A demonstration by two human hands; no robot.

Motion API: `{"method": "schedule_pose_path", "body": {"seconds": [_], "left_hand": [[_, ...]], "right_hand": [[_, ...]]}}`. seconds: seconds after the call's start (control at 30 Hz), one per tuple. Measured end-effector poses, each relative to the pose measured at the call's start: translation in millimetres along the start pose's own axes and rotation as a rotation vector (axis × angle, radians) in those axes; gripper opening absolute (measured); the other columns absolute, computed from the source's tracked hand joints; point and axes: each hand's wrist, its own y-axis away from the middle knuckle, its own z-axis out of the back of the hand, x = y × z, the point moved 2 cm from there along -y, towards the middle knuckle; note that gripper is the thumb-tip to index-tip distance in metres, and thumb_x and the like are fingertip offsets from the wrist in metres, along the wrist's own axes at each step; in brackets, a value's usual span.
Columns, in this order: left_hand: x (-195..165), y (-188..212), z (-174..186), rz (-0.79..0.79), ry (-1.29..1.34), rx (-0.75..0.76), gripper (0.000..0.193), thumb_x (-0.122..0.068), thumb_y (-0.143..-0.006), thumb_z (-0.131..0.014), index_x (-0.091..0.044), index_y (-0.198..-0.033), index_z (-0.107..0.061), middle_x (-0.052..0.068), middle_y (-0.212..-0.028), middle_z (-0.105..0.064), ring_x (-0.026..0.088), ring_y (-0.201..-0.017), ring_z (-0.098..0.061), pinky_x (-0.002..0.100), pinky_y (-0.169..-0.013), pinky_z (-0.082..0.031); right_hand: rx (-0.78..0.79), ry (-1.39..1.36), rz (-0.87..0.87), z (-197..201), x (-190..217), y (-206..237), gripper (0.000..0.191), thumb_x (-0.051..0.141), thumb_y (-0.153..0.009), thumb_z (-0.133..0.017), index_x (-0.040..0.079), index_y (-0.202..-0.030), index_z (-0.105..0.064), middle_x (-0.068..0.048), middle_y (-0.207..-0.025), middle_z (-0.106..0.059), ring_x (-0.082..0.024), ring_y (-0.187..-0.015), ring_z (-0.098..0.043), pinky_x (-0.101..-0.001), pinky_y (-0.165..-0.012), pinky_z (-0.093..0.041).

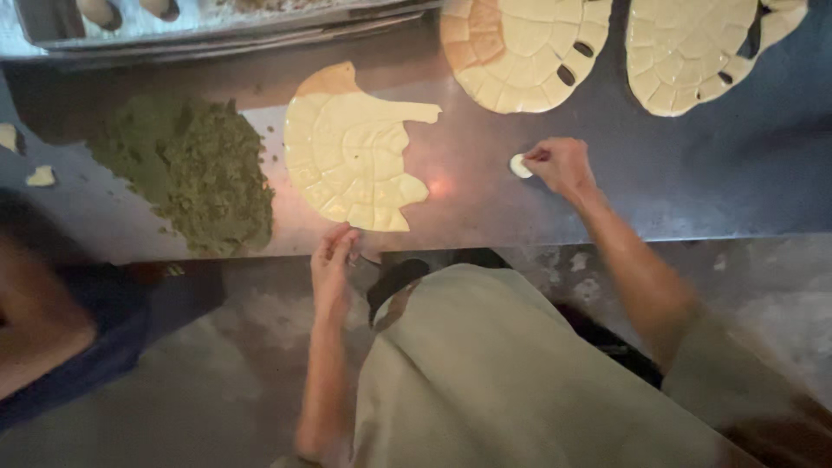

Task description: The person pinches off pieces of pale dough, flattens them by hand, and wraps them around portions of green paste filling taken from a pile on the steel table, rolling each into a ball. The filled dough balls are placed onto baking trays alongside already shaped dough discs.

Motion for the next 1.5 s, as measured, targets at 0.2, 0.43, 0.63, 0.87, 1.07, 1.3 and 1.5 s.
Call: {"method": "schedule_pose_path", "body": {"seconds": [0.2,0.43,0.63,0.87,1.07,1.3,1.5], "left_hand": [[7.4,-16.0,44.1,0.002,0.041,0.003,0.035,-0.015,-0.1,-0.064,-0.003,-0.133,-0.064,0.003,-0.114,-0.073,0.008,-0.099,-0.064,0.024,-0.082,-0.047],[-26.2,-25.2,63.7,-0.047,-0.059,0.05,0.031,-0.014,-0.099,-0.062,-0.005,-0.128,-0.066,0.0,-0.115,-0.072,0.007,-0.103,-0.065,0.023,-0.082,-0.049],[-32.6,-24.2,60.4,-0.098,-0.043,0.028,0.028,-0.012,-0.099,-0.065,-0.002,-0.125,-0.067,0.003,-0.111,-0.072,0.01,-0.1,-0.064,0.024,-0.082,-0.049],[7.4,1.4,29.3,-0.096,-0.016,-0.017,0.032,-0.012,-0.099,-0.063,-0.002,-0.129,-0.066,0.002,-0.112,-0.074,0.008,-0.1,-0.065,0.022,-0.082,-0.048],[51.1,28.5,-5.2,-0.034,0.049,-0.113,0.03,-0.013,-0.099,-0.064,-0.001,-0.126,-0.067,0.003,-0.105,-0.074,0.007,-0.091,-0.064,0.022,-0.076,-0.049],[70.7,82.3,-5.3,-0.11,0.022,-0.204,0.028,-0.011,-0.101,-0.063,-0.002,-0.127,-0.066,0.004,-0.109,-0.075,0.007,-0.086,-0.059,0.022,-0.075,-0.048],[61.3,81.0,2.1,-0.035,-0.041,-0.19,0.03,-0.012,-0.099,-0.062,-0.003,-0.128,-0.065,0.003,-0.11,-0.073,0.008,-0.091,-0.063,0.023,-0.076,-0.049]], "right_hand": [[0.021,0.162,0.25,-13.8,10.2,21.3,0.018,0.005,-0.088,-0.077,0.003,-0.105,-0.079,-0.016,-0.106,-0.074,-0.03,-0.095,-0.071,-0.0363,-0.085,-0.056],[0.055,0.084,-0.124,-8.0,8.9,2.4,0.017,0.006,-0.097,-0.074,0.008,-0.113,-0.075,-0.012,-0.109,-0.075,-0.022,-0.1,-0.076,-0.0361,-0.089,-0.059],[0.322,0.282,0.267,-5.2,15.5,-6.4,0.031,0.007,-0.086,-0.077,0.01,-0.116,-0.075,-0.015,-0.121,-0.067,-0.03,-0.108,-0.066,-0.0382,-0.091,-0.053],[0.257,0.323,0.507,-8.6,5.5,-13.9,0.02,0.003,-0.084,-0.07,0.004,-0.103,-0.071,-0.015,-0.111,-0.069,-0.036,-0.107,-0.066,-0.0442,-0.093,-0.053],[0.254,0.301,0.5,-16.1,-12.8,-31.6,0.01,0.009,-0.087,-0.071,0.001,-0.094,-0.07,-0.019,-0.098,-0.068,-0.039,-0.095,-0.065,-0.0473,-0.085,-0.052],[0.341,0.112,0.547,-9.3,-22.4,-35.1,0.011,0.008,-0.091,-0.07,0.004,-0.102,-0.071,-0.017,-0.102,-0.068,-0.038,-0.098,-0.065,-0.0464,-0.085,-0.052],[0.101,0.124,0.579,-15.3,-4.8,5.6,0.019,0.004,-0.087,-0.066,0.004,-0.106,-0.072,-0.016,-0.111,-0.066,-0.038,-0.103,-0.066,-0.0453,-0.09,-0.054]]}}
